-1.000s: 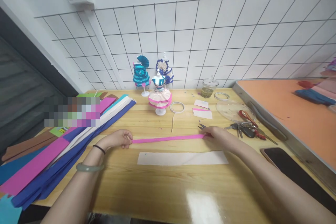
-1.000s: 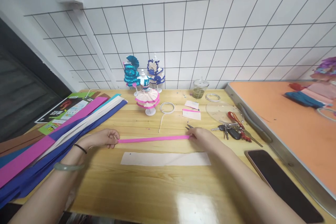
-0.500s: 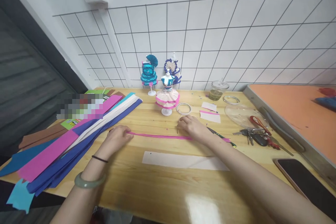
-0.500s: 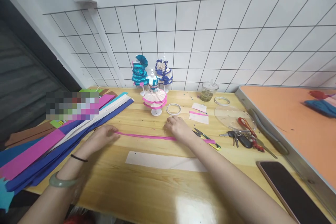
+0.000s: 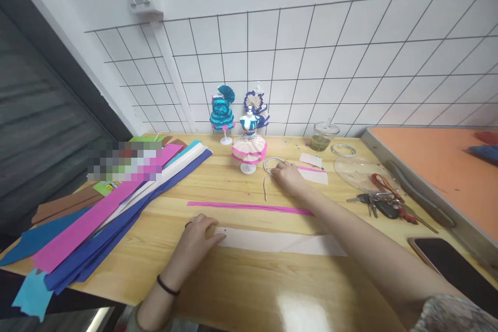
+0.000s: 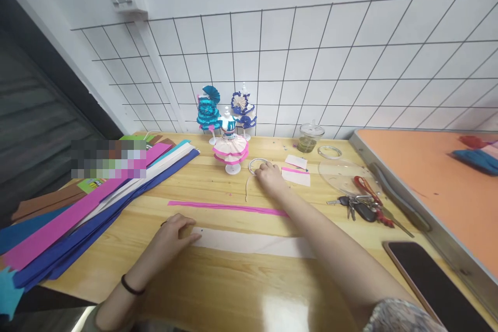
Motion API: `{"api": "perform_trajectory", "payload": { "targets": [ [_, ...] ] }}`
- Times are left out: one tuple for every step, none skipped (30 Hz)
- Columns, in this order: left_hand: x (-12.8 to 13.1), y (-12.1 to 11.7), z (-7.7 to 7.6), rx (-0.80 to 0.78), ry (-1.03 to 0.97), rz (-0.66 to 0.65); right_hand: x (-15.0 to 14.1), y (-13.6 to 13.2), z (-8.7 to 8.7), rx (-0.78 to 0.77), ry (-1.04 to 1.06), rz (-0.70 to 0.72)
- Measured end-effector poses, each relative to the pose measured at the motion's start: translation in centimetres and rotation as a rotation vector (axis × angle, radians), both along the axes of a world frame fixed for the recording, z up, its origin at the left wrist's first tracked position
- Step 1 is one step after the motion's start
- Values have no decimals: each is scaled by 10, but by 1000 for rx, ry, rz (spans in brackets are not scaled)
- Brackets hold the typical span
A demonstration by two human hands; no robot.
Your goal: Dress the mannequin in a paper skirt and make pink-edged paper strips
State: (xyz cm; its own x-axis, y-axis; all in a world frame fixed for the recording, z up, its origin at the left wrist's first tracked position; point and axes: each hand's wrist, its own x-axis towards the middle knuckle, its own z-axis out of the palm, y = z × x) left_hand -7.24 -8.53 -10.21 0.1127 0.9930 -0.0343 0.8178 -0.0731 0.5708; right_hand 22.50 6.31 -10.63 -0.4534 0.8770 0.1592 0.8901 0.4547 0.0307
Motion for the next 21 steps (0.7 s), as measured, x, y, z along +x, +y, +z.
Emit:
{"api": "perform_trajectory", "payload": {
  "targets": [
    [4, 0, -1, 4, 12, 1, 1, -1, 2, 10, 0, -4],
    [6, 0, -2, 6, 23, 2, 2, -2, 4, 21, 3, -10],
    [8, 0, -2, 7, 31, 3, 5, -5, 8, 34, 7, -16],
    [9, 1, -2, 6, 35, 2, 9, -8, 13, 48, 13, -25],
    [9, 2, -2, 4, 34, -3, 14, -14, 19, 64, 21, -35],
    [9, 3, -2, 0, 31, -10, 20, -21, 26, 81, 30, -46],
    [9, 4, -2, -6, 27, -19, 27, -30, 32, 100, 41, -60],
    [9, 4, -2, -11, 24, -29, 35, -42, 38, 118, 51, -74],
    [8, 5, -2, -15, 21, -39, 44, -57, 43, 137, 63, -90],
    [8, 5, -1, -19, 15, -48, 53, -73, 48, 153, 72, -109],
    [7, 5, -1, -29, 3, -56, 61, -91, 51, 169, 87, -120],
    [7, 5, -2, -48, -15, -63, 68, -109, 53, 200, 138, -103],
    [7, 6, -2, -73, -37, -65, 74, -128, 55, 225, 196, -83],
    [7, 6, -2, -97, -57, -63, 78, -147, 55, 235, 244, -51],
    [8, 5, -2, -107, -71, -56, 81, -165, 55, 234, 273, -22],
    [9, 5, -1, -93, -75, -50, 81, -181, 54, 230, 288, -2],
    [12, 4, 0, -46, -68, -46, 80, -195, 53, 246, 295, 9],
    [15, 2, 2, 28, -52, -44, 78, -206, 52, 258, 290, 9],
    [19, -1, 5, 118, -33, -49, 75, -216, 51, 271, 281, 10],
    [24, -5, 9, 213, -19, -64, 71, -222, 50, 289, 271, 8],
    [31, -11, 14, 298, -18, -88, 68, -227, 48, 306, 262, 6]
  ]
}}
